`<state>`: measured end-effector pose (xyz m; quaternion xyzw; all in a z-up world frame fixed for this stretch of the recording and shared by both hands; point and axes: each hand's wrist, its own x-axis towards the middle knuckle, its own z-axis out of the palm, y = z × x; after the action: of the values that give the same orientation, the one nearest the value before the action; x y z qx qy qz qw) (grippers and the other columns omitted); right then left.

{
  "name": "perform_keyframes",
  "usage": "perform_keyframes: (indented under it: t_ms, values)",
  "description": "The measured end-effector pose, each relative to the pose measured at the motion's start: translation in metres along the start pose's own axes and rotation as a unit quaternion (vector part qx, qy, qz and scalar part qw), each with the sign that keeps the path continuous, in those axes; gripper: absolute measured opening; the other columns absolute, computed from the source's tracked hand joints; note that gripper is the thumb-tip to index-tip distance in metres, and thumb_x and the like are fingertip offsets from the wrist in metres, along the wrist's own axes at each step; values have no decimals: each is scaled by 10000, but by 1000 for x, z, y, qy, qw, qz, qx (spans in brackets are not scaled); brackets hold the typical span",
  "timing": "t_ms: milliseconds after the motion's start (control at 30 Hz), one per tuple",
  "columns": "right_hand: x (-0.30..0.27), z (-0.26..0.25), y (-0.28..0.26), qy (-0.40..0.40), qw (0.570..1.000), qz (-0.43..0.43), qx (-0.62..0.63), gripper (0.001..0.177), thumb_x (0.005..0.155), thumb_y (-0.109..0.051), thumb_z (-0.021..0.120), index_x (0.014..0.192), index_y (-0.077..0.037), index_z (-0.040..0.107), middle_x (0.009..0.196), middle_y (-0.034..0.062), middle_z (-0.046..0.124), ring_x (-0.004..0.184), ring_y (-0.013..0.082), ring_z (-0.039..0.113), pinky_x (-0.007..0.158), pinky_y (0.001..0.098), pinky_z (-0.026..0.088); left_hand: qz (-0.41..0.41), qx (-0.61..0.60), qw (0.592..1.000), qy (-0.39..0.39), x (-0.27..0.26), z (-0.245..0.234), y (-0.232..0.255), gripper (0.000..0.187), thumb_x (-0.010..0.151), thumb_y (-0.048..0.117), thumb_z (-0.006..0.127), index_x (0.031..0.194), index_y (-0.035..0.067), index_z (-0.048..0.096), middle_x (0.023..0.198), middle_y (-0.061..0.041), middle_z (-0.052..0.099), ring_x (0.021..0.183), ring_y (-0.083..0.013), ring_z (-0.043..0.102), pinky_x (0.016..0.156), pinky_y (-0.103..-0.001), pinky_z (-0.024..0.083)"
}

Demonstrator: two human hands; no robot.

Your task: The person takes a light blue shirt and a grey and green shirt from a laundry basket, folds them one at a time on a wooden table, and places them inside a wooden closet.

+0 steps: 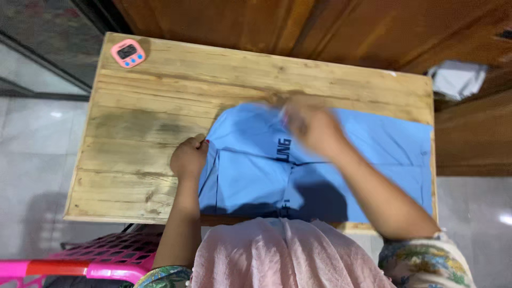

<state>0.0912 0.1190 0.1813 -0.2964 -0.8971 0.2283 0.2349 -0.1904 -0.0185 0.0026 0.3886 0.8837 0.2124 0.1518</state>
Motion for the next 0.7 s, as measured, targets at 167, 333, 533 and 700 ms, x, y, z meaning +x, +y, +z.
perform_keyframes:
  t_ms: [167,333,533,700]
  values:
    - [-93,9,-110,-364,891,138,235,208,919,-116,635,1123,-151,658,995,41,749,856,186,732,705,338,580,6,0,1000,-28,7,2,-7,330,893,459,641,928,160,780,922,-147,741,870,-391,691,747,-502,548]
    - [-133,55,-119,-294,901,109,299,200,937,-117,631,1129,-98,679,1009,96,750,905,219,735,794,350,563,83,14,996,1,9,18,-24,335,921,418,589,896,141,775,949,-163,737,854,-440,671,741,-528,541]
    - [-166,100,-77,-127,948,117,268,285,926,-224,756,1134,-43,686,1104,132,728,1003,258,701,867,359,549,141,-40,986,75,11,30,-48,329,960,378,726,876,62,750,885,-225,708,812,-453,666,726,-522,539]
    - [-211,90,36,33,954,154,255,122,952,-132,718,1062,-81,705,1044,87,750,1001,234,727,901,359,575,168,-177,966,89,-30,23,-39,209,924,142,776,1053,-3,700,1043,-201,700,947,-373,694,857,-448,557]
